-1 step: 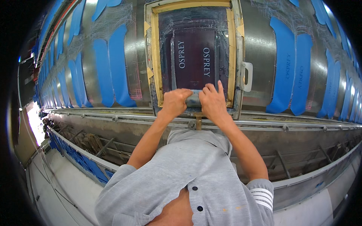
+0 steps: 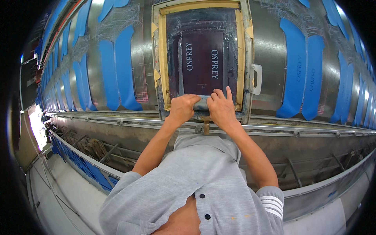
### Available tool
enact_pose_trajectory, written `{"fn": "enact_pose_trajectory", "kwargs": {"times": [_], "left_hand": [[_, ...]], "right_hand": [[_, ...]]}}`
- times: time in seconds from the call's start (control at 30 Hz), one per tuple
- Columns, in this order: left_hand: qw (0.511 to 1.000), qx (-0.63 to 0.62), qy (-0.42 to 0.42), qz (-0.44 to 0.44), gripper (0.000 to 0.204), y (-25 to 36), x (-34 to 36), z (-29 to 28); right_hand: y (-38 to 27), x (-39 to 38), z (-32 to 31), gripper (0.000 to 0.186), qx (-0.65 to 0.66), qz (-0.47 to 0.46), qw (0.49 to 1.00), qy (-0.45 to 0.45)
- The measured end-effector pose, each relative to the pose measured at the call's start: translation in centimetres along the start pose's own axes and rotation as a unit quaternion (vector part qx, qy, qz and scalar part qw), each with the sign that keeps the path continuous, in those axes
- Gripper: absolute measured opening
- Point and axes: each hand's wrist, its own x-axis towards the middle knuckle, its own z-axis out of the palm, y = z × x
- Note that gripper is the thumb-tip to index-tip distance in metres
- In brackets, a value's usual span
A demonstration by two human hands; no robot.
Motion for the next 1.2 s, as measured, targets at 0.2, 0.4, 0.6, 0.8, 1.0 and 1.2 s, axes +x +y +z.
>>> {"fn": "enact_pose_trajectory", "kwargs": {"times": [0.2, 0.4, 0.6, 0.8, 1.0, 1.2], "left_hand": [[1.0, 0.022, -0.002, 0.004, 0.038, 0.2, -0.9, 0.0], [1.0, 0.013, 0.009, 0.026, 0.037, 0.2, -1.1, 1.3], [0.997, -0.032, 0.057, 0.036, 0.041, -1.2, -3.8, -1.1], [0.997, -0.026, 0.073, 0.023, 0.047, -11.1, -8.8, -8.2], [0.997, 0.016, 0.071, -0.01, 0.042, -24.9, -16.3, -15.1], [0.998, 0.026, 0.054, -0.012, 0.041, -31.1, -19.4, -19.7]], "right_hand": [[8.6, 2.3, -3.4, 0.042, -0.041, 0.142, 0.94, 0.307], [17.6, 2.3, 1.7, 0.045, 0.105, 0.432, 0.867, 0.226], [14.0, 3.7, -1.8, 0.039, 0.183, 0.381, 0.85, 0.314], [2.4, 10.7, 1.2, 0.036, 0.266, 0.357, 0.838, 0.315], [-12.6, 20.4, 7.8, 0.037, 0.266, 0.361, 0.834, 0.322], [-18.0, 23.1, 11.8, 0.034, 0.308, 0.382, 0.804, 0.336]]}}
